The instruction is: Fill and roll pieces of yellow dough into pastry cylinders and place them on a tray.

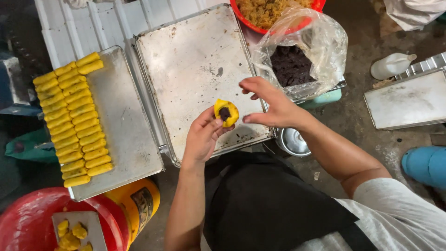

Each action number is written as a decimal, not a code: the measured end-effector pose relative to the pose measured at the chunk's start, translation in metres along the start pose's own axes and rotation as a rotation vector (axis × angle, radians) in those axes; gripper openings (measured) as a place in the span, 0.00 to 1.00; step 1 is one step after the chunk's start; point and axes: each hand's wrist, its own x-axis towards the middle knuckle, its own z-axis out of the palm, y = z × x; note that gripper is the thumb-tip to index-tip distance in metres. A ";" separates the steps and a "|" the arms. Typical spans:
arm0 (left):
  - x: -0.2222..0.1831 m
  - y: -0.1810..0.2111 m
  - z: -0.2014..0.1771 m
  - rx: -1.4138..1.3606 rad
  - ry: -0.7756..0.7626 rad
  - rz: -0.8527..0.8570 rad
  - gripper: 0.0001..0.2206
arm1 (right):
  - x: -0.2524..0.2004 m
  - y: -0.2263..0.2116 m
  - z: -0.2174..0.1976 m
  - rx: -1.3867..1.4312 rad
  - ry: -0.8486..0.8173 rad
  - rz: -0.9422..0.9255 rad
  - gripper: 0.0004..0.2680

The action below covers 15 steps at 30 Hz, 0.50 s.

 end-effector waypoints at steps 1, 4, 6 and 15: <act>-0.002 0.001 -0.005 0.001 -0.001 -0.004 0.20 | 0.007 -0.001 0.004 0.000 0.003 0.003 0.30; -0.008 0.013 -0.018 -0.030 -0.202 -0.042 0.34 | 0.024 -0.004 0.015 0.116 -0.186 0.122 0.41; -0.015 0.028 -0.024 0.003 -0.317 -0.064 0.44 | 0.029 -0.002 0.025 0.227 -0.249 0.160 0.40; -0.013 0.097 -0.101 0.143 -0.401 -0.075 0.37 | 0.063 -0.017 0.110 0.463 -0.083 0.122 0.24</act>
